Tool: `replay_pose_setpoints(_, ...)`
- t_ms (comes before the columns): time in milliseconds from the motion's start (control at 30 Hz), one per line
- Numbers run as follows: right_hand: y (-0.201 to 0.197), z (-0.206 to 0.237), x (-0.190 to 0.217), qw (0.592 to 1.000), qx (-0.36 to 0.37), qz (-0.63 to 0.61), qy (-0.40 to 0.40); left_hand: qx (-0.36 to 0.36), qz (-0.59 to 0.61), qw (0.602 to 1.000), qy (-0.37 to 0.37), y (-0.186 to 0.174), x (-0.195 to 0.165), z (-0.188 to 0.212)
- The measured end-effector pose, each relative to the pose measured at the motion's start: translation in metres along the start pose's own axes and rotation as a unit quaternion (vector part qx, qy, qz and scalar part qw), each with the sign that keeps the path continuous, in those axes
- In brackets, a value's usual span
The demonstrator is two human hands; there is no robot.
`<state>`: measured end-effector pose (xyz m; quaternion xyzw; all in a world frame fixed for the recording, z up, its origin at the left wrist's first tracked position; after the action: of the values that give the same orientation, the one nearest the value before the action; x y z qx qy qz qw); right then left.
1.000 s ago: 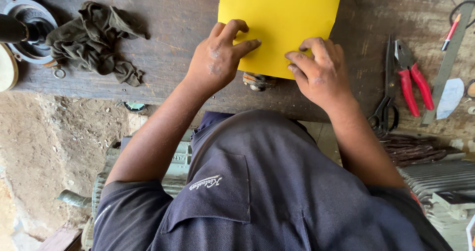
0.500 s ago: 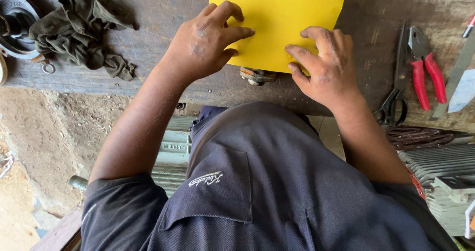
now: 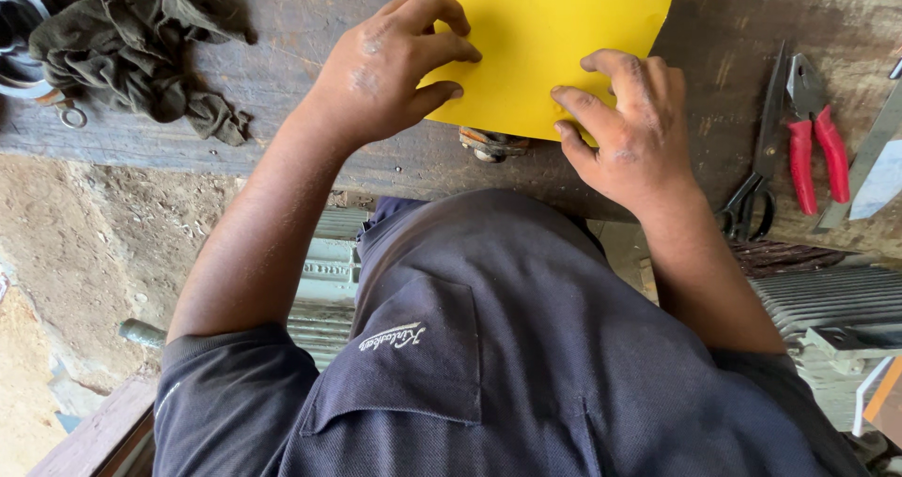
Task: The person cuts a large yellow sheet with scissors, folds it, and wraps it around a cast metal pump part on the workbench, pressing the paper around the part with both hands.
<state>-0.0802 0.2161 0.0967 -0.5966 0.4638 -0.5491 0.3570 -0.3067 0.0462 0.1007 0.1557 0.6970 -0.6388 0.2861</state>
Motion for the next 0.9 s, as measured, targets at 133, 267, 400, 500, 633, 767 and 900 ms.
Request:
replay_pose_setpoints(133, -0.001, 0.0, 0.001, 1.0, 0.0, 0.002, -0.004, -0.02, -0.07, 0.997, -0.013, 0.006, -0.008, -0.003)
replay_pose_setpoints(267, -0.001, 0.001, 0.001, 1.0, 0.004, 0.002, -0.004, -0.025, -0.08, 0.996, -0.027, 0.007, -0.012, -0.007)
replay_pose_setpoints(400, -0.003, -0.001, 0.003, 1.0, -0.005, -0.004, -0.011, -0.004, -0.1, 0.99, -0.1, 0.011, -0.008, -0.012)
replay_pose_setpoints(500, -0.006, -0.006, 0.009, 1.0, -0.005, 0.001, -0.019, 0.013, -0.14, 0.982, -0.124, 0.017, -0.005, -0.016)
replay_pose_setpoints(633, -0.006, -0.013, 0.017, 0.999, -0.008, 0.013, -0.033, 0.013, -0.151, 0.981, -0.122, 0.019, 0.005, -0.016)
replay_pose_setpoints(767, -0.003, -0.016, 0.021, 0.999, -0.009, 0.017, -0.028, 0.012, -0.136, 0.981, -0.135, 0.013, 0.021, -0.008)
replay_pose_setpoints(900, -0.002, -0.012, 0.015, 1.0, -0.003, 0.012, -0.011, -0.011, -0.115, 0.987, -0.11, 0.011, 0.023, -0.003)
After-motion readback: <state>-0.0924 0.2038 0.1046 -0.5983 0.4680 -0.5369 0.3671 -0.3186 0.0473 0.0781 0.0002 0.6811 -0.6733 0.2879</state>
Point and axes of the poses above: each hand's wrist, its own z-axis away from the middle knuckle, its own y-axis out of the palm, x = y × z, the point moved 3 cm from there along -z, towards the middle knuckle, and after that the axes turned 3 degrees about -y, right-handed, at the moved point
